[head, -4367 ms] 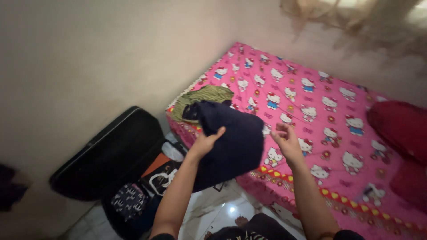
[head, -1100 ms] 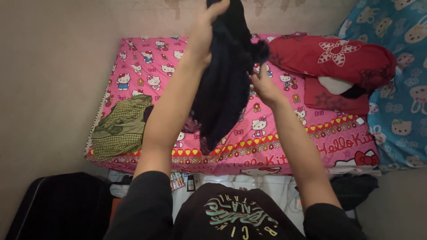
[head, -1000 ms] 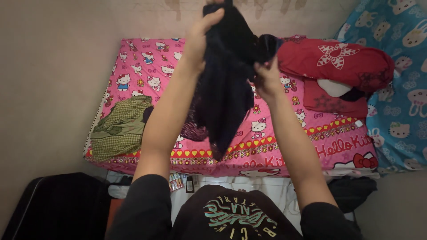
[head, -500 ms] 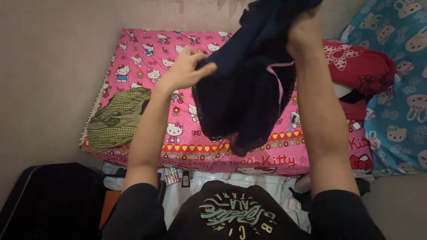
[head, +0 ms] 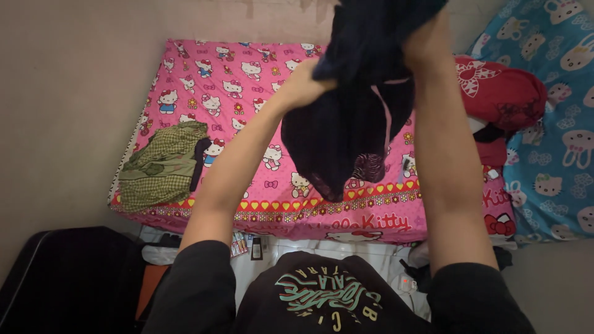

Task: The person folds clothes by hand and packs them into a suitcase, then lays out another garment on the bed and folds it.

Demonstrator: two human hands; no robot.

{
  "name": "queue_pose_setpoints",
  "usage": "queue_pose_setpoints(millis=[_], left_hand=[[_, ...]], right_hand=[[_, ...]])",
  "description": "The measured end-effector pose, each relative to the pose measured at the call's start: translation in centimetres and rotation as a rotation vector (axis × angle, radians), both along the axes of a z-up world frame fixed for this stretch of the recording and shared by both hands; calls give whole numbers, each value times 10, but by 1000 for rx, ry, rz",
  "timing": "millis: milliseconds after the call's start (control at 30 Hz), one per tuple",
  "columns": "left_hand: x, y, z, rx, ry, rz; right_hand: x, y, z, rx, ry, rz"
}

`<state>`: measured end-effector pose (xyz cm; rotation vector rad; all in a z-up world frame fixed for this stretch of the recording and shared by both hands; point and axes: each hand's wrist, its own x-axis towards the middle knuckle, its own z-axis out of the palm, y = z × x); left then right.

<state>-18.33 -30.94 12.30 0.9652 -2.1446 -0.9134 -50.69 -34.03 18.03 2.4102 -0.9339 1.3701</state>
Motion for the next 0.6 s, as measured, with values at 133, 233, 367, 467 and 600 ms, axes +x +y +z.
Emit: queue_pose_setpoints(millis=[133, 233, 367, 467, 600], left_hand=[[3, -7, 1, 162, 553, -28], [9, 0, 11, 475, 847, -74], [6, 15, 33, 693, 843, -148], [0, 22, 31, 744, 698, -252], [12, 12, 14, 771, 644, -297]], right_hand=[[-46, 11, -28, 105, 155, -121], [-41, 38, -56, 729, 168, -165], [35, 83, -107, 1079, -21, 119], [48, 53, -178, 1377, -575, 356], [62, 62, -149, 1324, -1077, 664]])
